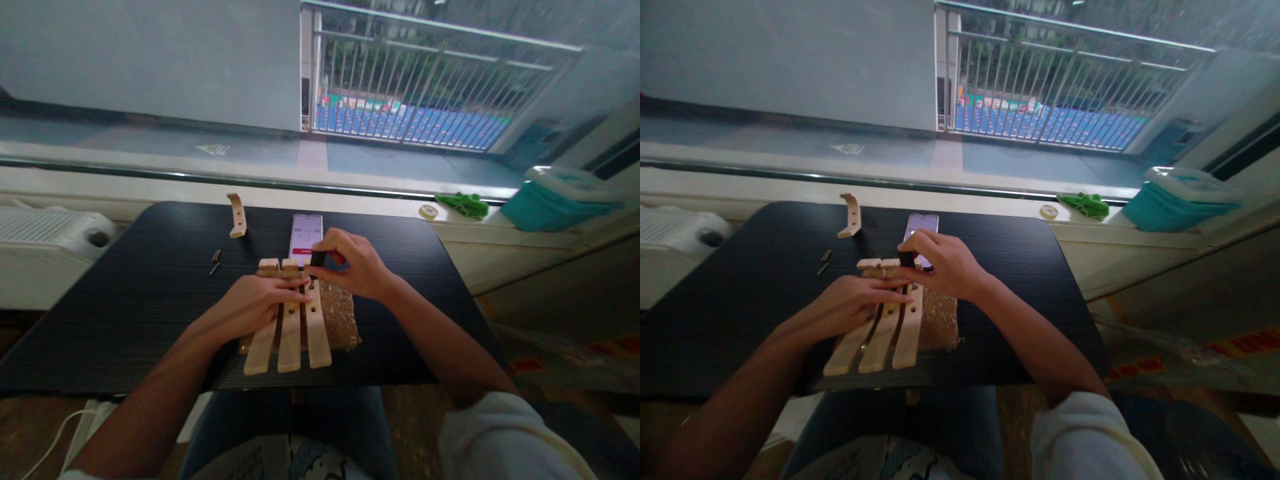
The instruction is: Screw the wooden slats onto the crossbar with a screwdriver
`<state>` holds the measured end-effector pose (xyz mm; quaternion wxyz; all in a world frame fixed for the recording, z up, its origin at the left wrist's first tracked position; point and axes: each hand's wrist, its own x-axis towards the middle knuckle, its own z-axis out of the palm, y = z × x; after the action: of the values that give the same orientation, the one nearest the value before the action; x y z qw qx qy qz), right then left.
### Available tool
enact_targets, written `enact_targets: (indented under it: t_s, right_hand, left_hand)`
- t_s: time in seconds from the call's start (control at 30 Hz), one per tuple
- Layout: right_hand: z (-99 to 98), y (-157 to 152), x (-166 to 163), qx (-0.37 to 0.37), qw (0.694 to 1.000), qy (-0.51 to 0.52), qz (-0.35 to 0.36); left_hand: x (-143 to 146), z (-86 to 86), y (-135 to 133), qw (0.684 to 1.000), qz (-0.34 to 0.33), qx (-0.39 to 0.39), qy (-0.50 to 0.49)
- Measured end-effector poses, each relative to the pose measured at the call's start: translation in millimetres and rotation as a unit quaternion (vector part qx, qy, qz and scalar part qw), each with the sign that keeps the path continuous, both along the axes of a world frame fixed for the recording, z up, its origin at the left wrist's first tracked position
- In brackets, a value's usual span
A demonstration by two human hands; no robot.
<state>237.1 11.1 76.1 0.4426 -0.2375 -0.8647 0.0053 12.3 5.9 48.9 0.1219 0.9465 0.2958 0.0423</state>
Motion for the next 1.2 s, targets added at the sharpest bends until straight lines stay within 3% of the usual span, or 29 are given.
enact_targets:
  t_s: [0.37,0.53,0.67,0.9,1.2]
  right_hand:
    - [-2.4,0.8,-0.9,-0.023,1.000,0.000,-0.010]
    - [-1.7,1.4,0.8,-0.036,0.999,0.008,0.026]
    - [1.7,1.7,3.6,-0.093,0.993,-0.005,0.079]
    - [6.8,-1.4,4.3,-0.204,0.973,-0.027,0.102]
    - [6.7,-2.6,3.8,-0.231,0.966,-0.009,0.113]
  left_hand:
    - [0.1,0.7,-0.7,1.000,0.007,-0.011,-0.018]
    - [0.6,0.3,-0.2,1.000,0.005,-0.006,-0.004]
    - [0.1,1.5,-1.1,1.000,0.007,-0.017,-0.017]
    - [0.9,5.5,-2.1,0.999,0.016,-0.029,-0.005]
    - [1.4,4.9,-2.2,0.999,0.017,-0.032,-0.016]
